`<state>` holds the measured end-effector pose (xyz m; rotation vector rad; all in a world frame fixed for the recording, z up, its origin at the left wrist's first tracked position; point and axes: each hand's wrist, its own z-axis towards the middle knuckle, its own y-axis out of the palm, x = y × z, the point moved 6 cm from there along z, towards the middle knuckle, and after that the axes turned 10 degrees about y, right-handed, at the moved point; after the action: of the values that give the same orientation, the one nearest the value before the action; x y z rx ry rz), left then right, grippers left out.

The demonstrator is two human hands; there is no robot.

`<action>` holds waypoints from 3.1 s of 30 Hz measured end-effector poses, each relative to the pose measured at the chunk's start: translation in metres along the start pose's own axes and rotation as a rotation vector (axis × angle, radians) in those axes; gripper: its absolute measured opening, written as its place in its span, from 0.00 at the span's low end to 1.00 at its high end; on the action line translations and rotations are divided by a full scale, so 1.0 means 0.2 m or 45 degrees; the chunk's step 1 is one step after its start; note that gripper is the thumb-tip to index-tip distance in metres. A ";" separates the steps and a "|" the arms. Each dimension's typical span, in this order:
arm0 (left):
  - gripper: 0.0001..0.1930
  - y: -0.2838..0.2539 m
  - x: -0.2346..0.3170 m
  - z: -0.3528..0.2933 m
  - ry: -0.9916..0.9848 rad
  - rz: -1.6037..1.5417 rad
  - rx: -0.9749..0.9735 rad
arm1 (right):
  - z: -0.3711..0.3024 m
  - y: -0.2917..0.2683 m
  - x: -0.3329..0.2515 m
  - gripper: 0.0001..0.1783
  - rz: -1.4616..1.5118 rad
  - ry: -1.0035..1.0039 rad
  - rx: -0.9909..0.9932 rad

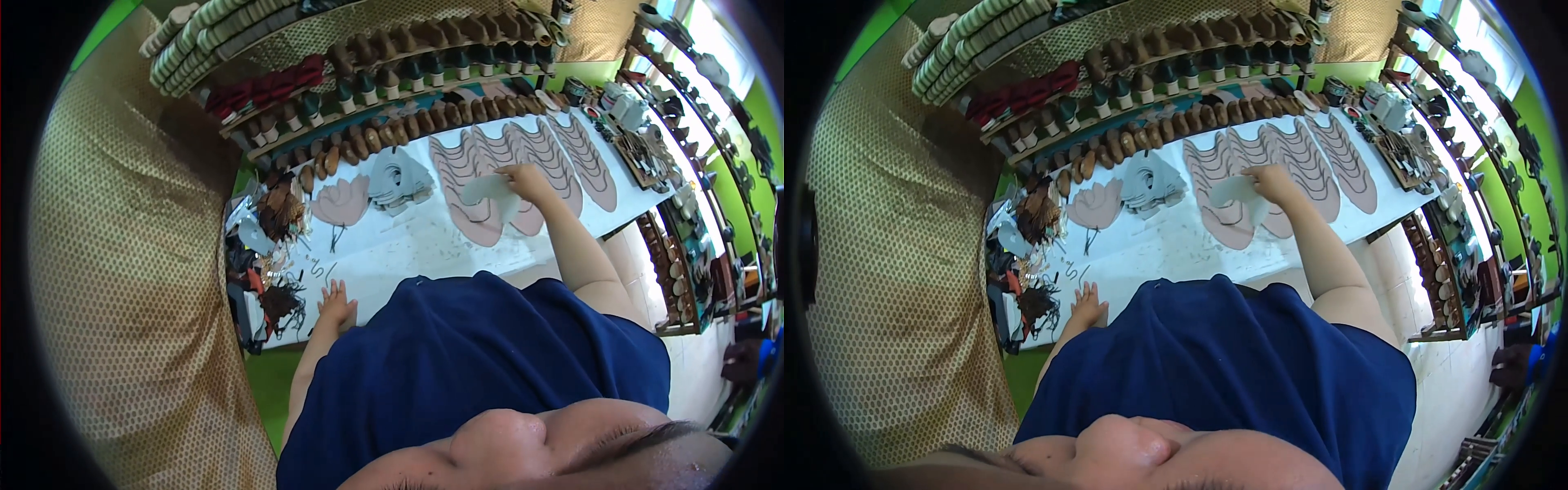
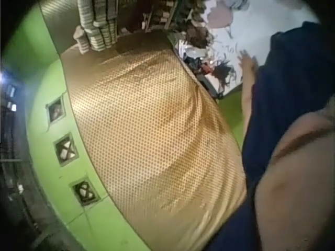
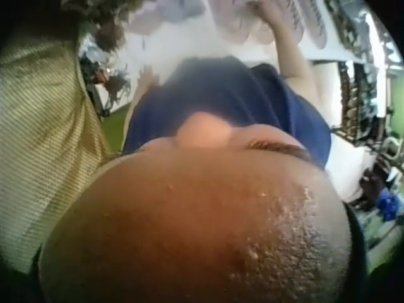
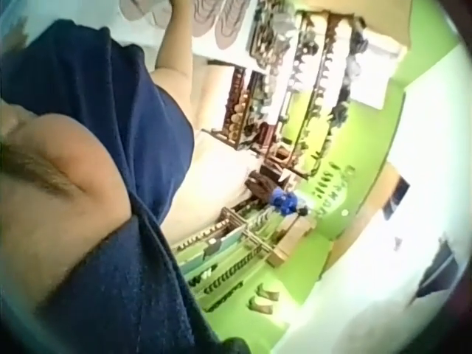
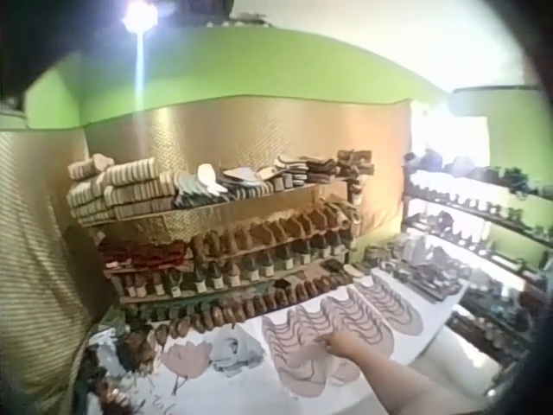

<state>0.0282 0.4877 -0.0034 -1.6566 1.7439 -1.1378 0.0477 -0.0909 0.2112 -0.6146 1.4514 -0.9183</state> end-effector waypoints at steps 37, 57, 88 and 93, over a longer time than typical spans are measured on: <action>0.53 0.02 0.54 0.25 -0.092 0.078 -0.030 | -0.61 0.11 1.73 0.18 -0.286 0.300 0.079; 0.44 -0.05 0.20 0.05 -0.229 -0.113 0.730 | 0.38 0.84 0.29 0.11 -0.376 -0.603 -0.210; 0.41 -0.07 0.17 0.08 -0.213 -0.159 0.648 | 0.83 2.10 -1.19 0.09 0.053 -0.763 -0.614; 0.40 -0.09 0.18 0.07 -0.200 -0.178 0.657 | 0.98 2.05 -1.22 0.08 0.123 -0.497 -0.475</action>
<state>0.0450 0.4507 0.0113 -1.5076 1.1261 -1.3409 0.3287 0.2974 0.0201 -0.9341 1.2876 -0.4191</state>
